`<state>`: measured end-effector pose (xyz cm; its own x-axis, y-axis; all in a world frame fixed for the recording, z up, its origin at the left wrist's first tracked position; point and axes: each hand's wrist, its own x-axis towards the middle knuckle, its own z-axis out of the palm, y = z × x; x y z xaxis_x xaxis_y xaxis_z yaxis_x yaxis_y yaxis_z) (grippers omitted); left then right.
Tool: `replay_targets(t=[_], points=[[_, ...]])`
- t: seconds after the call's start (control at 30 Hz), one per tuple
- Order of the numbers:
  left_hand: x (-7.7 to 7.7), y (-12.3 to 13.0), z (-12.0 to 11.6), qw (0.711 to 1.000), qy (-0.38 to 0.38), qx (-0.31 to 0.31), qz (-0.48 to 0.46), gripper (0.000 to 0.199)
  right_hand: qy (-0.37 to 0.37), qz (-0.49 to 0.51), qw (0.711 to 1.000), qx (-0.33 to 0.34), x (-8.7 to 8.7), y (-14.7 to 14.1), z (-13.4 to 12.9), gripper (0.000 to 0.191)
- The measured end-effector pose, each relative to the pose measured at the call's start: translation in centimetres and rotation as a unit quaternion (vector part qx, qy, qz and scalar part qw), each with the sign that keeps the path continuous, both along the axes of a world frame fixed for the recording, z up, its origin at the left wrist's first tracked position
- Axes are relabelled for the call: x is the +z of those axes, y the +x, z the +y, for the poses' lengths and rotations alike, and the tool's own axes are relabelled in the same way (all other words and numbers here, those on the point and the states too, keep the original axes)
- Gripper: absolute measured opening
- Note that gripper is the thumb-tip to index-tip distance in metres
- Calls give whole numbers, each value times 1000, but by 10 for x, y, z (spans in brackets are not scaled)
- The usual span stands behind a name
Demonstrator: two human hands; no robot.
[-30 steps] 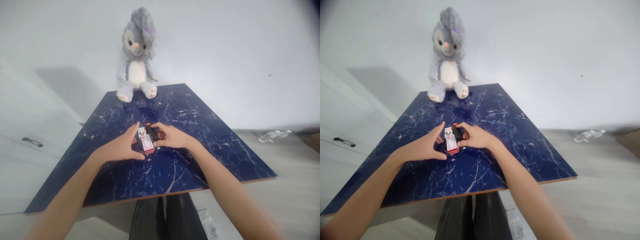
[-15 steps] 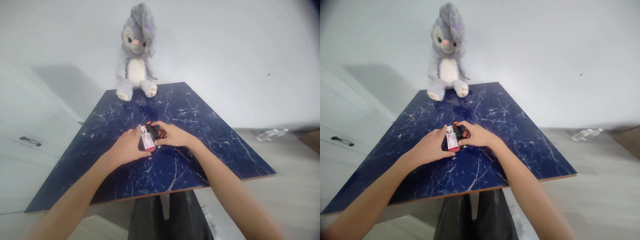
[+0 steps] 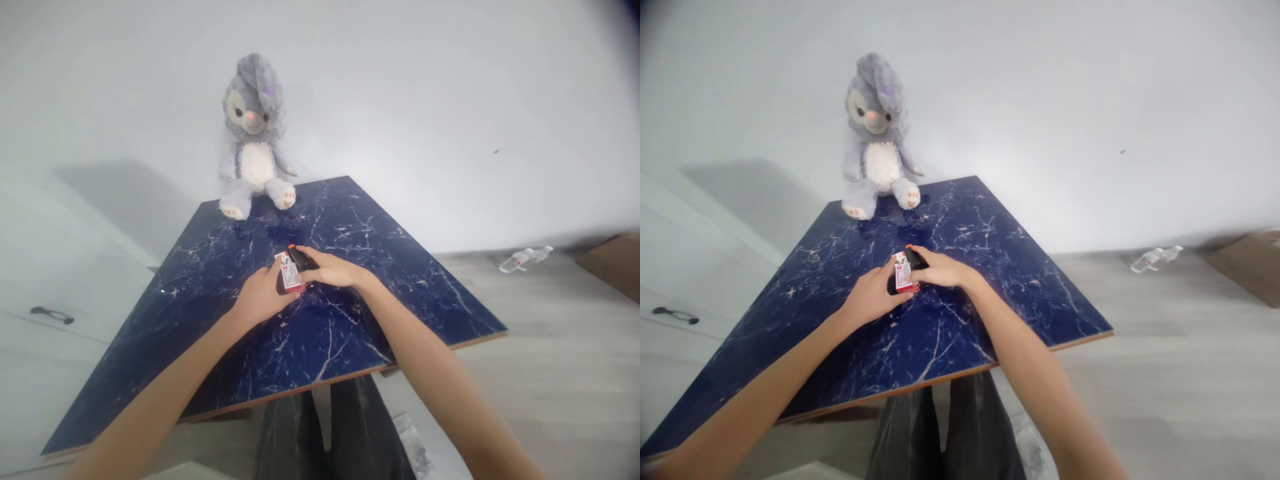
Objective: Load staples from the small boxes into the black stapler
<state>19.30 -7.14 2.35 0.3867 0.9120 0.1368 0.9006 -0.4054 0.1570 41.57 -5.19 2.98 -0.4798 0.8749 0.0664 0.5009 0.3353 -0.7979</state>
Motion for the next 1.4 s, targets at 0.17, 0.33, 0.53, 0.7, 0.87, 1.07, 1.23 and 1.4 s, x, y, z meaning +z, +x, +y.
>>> replay_targets(t=[0.17,0.33,0.53,0.7,0.87,1.07,1.23,1.4], points=[[-6,70,39,996,-14,-15,-81,81,29,-60,975,-211,1,25,16,66],[-16,150,94,977,-87,-71,-182,84,102,-141,926,-336,-7,82,36,67],[-34,219,133,977,-62,-75,-191,98,111,-70,875,-466,-34,141,60,51],[-44,228,139,983,-21,-97,-153,96,101,-48,860,-498,-45,150,67,56],[-44,233,135,987,-19,-93,-131,74,83,-21,870,-485,-42,145,67,60],[-48,250,126,995,1,-57,-88,81,69,23,868,-492,-43,141,69,68],[-49,249,127,996,-26,-56,-61,95,66,26,865,-497,-44,144,71,66],[-48,248,135,996,-43,-72,-27,101,92,19,875,-475,-45,153,73,60]])
